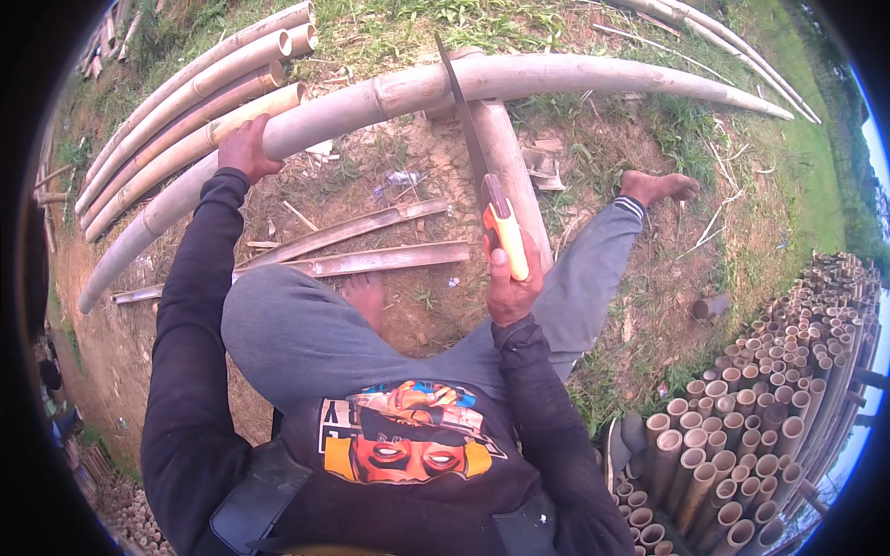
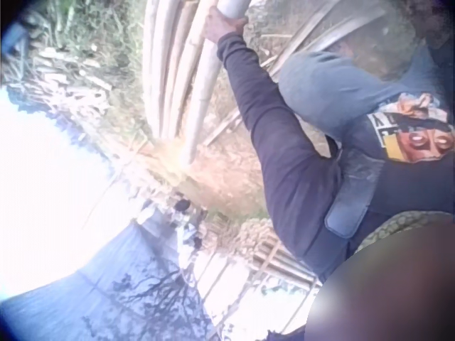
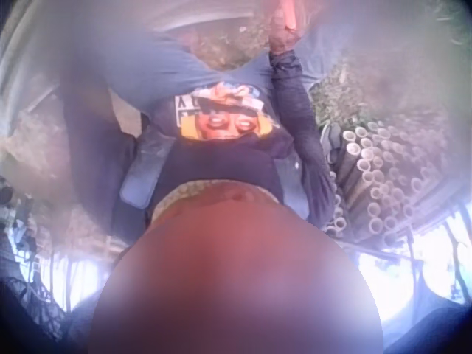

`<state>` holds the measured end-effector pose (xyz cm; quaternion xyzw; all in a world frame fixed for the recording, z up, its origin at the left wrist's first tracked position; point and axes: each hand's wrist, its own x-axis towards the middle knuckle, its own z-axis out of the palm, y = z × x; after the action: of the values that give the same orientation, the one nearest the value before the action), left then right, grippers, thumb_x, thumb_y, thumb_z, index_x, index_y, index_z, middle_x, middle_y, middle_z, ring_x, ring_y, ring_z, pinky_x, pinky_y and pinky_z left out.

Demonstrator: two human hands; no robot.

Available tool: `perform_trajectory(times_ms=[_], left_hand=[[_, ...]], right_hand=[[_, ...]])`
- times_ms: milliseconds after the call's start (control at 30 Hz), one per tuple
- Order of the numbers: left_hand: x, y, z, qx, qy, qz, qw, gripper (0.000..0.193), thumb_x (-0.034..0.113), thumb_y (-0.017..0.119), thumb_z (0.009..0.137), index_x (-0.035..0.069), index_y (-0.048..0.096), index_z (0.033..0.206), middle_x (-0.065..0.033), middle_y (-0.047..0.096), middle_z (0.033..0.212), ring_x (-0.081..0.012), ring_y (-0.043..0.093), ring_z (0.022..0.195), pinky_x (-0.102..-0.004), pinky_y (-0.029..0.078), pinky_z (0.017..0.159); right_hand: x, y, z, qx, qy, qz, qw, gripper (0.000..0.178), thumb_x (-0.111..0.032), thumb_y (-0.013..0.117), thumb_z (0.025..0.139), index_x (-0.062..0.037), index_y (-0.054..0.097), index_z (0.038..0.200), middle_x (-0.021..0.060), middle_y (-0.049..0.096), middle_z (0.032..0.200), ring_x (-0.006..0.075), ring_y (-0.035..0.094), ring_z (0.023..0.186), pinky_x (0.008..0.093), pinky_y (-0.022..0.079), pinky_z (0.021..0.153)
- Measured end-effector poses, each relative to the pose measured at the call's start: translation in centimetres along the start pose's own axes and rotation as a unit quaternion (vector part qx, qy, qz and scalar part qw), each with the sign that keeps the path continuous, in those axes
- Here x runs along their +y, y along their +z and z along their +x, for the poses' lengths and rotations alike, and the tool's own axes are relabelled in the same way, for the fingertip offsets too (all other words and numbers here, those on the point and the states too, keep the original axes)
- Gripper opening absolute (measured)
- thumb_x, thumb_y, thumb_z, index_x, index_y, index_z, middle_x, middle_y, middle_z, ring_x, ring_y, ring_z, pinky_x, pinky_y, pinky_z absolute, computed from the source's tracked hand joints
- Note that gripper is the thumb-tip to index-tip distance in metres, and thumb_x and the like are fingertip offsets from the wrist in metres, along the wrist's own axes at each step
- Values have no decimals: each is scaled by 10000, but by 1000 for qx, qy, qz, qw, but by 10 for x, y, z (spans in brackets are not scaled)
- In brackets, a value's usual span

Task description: The person sits on the ground and uses a hand saw to cut long bamboo poles into shorter sections. They repeatedly position the bamboo, saw through it, and move the cut pieces aside.

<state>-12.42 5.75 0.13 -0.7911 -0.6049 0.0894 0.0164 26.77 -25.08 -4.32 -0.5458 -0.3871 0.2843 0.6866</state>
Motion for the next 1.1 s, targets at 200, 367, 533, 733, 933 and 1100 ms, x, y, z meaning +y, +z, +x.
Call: perform_trajectory(times_ms=[200,367,533,733,933,1100], left_hand=[[5,-14,-2,-10,0,3,1000,915,381,922,633,142,543,1431,-153,684,1257,-354,666,1185,-469,525,1024],[4,-7,-3,15,6,12,1000,912,382,924,623,144,552,1420,-149,679,1264,-351,654,1204,-468,519,1030],[2,-3,-2,8,1,9,1000,932,399,945,626,187,541,1439,-119,670,1310,-346,636,1240,-491,497,1027],[2,-10,-1,-2,0,-5,1000,882,348,916,622,158,558,1405,-140,687,1262,-338,652,1210,-466,524,1021],[-4,4,1,7,5,5,1000,966,408,937,617,191,519,1461,-135,666,1300,-349,637,1247,-503,501,1026],[-3,3,1,11,4,1,1000,946,411,936,628,197,521,1451,-143,682,1268,-356,649,1227,-522,508,1005]], right_hand=[[7,34,93,-44,22,-56,997,434,-238,721,1033,25,584,1351,40,662,978,72,588,753,236,501,676],[-40,-29,-10,-47,33,18,998,506,-257,714,1030,93,553,1358,142,711,1152,140,686,946,288,594,811],[-11,49,105,-33,21,-60,997,338,-177,708,1035,63,624,1258,98,726,1034,121,701,887,267,575,740],[12,87,179,-45,42,-102,993,251,-204,737,1021,21,639,1070,43,688,821,69,615,693,260,504,615],[-57,-36,-19,-24,63,-56,996,240,-146,711,1022,46,595,1108,80,693,876,58,606,642,234,539,618],[-23,57,119,-34,39,-99,994,217,-181,730,1028,15,636,1035,29,672,829,41,609,724,221,497,616]])
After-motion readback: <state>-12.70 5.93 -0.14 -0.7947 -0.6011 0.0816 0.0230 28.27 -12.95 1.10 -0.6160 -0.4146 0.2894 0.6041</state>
